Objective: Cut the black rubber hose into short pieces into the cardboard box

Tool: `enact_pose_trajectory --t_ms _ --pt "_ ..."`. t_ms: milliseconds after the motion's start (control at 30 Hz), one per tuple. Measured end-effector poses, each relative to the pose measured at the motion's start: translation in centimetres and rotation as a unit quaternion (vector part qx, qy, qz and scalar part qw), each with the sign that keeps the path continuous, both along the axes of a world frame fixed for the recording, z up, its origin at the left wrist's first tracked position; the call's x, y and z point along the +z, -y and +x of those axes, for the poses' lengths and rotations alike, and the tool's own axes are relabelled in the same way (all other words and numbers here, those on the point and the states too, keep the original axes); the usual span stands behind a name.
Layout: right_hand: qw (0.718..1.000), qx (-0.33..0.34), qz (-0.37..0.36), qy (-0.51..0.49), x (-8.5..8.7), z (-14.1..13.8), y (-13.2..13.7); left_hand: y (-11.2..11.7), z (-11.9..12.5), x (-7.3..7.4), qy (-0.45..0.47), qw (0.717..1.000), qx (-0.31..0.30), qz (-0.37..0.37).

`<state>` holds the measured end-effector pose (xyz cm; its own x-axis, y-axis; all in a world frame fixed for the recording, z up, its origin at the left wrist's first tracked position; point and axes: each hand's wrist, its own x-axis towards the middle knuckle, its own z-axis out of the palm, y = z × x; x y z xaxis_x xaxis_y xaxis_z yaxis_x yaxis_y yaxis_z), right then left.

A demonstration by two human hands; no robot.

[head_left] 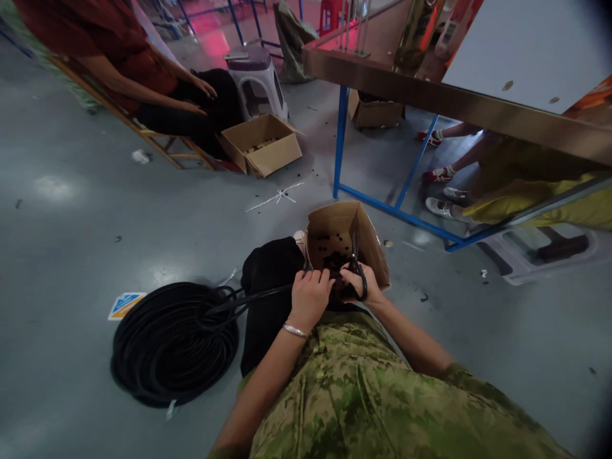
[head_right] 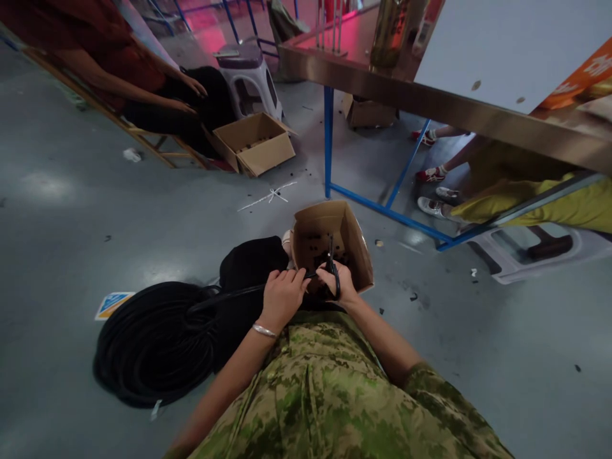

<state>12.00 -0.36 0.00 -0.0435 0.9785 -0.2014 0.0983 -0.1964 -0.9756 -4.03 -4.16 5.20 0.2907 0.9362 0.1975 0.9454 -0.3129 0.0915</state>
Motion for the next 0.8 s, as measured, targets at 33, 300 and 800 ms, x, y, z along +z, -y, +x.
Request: enact_pose_trajectory --t_ms 33,300,800 --pt "1.000 0.000 0.014 0.026 -0.1 0.0 -0.1 0.0 -0.1 -0.2 0.000 1.000 -0.003 -0.010" --pt "0.989 0.009 0.072 0.128 -1.9 -0.4 0.2 -0.2 -0.2 -1.4 0.002 1.000 -0.002 -0.025" --pt "0.989 0.142 -0.001 0.038 -0.5 2.4 2.7 -0.5 -0.4 -0.9 0.114 0.984 0.087 0.105"
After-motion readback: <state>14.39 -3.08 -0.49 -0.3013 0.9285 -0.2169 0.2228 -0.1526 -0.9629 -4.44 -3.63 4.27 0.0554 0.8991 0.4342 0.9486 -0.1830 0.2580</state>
